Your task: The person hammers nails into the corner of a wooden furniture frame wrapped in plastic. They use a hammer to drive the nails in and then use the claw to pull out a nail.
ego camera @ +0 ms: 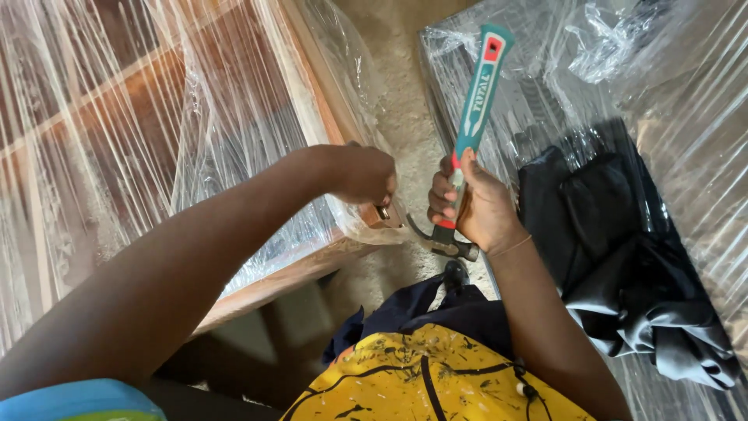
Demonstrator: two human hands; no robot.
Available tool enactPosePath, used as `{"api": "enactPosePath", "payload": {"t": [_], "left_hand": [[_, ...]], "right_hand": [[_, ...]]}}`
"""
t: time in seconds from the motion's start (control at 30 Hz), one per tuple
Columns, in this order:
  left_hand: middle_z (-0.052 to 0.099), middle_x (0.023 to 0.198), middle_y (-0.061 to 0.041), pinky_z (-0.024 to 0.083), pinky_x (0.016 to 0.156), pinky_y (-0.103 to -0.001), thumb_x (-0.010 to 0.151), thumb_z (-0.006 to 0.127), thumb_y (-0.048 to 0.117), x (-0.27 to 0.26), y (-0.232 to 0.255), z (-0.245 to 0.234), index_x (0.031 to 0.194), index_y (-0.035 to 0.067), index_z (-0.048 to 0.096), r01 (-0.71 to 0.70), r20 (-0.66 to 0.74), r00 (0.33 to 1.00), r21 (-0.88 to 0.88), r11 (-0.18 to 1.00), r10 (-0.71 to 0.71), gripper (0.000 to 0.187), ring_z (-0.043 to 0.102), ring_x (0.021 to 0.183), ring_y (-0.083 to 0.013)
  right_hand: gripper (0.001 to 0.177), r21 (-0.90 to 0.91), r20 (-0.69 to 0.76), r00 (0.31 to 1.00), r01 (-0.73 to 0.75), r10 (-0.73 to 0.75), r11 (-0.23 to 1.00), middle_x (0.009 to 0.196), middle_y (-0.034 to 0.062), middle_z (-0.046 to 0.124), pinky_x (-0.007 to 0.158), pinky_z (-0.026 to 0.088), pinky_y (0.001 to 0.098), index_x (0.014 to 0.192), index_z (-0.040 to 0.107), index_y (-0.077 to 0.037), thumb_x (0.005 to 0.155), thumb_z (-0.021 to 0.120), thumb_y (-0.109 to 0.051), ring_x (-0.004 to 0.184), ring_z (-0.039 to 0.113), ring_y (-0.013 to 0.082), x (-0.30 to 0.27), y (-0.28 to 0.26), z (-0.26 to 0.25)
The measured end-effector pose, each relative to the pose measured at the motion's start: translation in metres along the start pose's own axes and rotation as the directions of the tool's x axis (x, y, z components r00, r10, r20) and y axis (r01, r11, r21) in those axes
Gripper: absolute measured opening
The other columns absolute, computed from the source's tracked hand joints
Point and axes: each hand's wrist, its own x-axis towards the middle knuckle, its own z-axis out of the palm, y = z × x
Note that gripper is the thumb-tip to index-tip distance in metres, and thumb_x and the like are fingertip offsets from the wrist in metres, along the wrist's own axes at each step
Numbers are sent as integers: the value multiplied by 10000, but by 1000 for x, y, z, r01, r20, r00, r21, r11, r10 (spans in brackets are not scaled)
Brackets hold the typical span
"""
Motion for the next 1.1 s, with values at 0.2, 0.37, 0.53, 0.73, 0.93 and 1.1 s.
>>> {"api": "enactPosePath", "payload": {"t": [0.2,0.37,0.53,0.73,0.93,1.1], "left_hand": [[687,1268,-222,364,1139,-566,952,606,247,-60,27,-23,1120,21,759,-62,-172,984,-83,995,47,321,597,1245,-456],[646,1360,-139,86,1287,-520,963,560,411,-54,16,3,1198,107,742,-72,-242,968,-40,997,60,425,505,1392,-339],[666,1313,-110,89,1289,-549,803,733,402,-50,10,31,1068,117,778,-100,-388,918,-8,995,89,392,530,1357,-328],[655,1157,-145,259,1256,-502,704,845,290,-36,-8,71,928,61,709,-208,-650,752,-79,975,108,348,591,1243,-367],[546,1327,-147,332,1207,-535,774,825,283,-63,11,75,1201,71,648,-150,-725,687,-79,986,47,509,493,1353,-399],[517,1152,-159,453,1047,-543,785,871,234,-64,32,112,1181,20,632,1,-891,418,-194,981,-177,509,533,1197,-432]], "right_hand": [[532,-96,85,996,-20,28,995,546,43,452,548,576,436,872,527,-72,1001,540,-588,442,537,220,15,4,10],[462,-104,79,995,-61,69,993,580,34,474,585,591,425,904,556,-81,1033,519,-523,459,548,203,16,-13,37],[361,-111,72,992,-97,105,989,618,22,466,605,592,428,947,576,-73,1053,534,-415,476,542,178,22,-10,31],[373,-216,40,998,-28,38,976,613,2,429,517,542,358,890,579,-89,1059,558,-421,429,493,132,24,-2,27],[480,-308,27,999,44,-37,950,502,8,385,443,544,350,702,549,-92,1035,627,-429,358,489,155,33,2,19],[317,-519,-79,937,253,-340,817,515,59,485,539,510,240,675,593,-58,915,787,-132,475,518,111,41,5,26]]}}
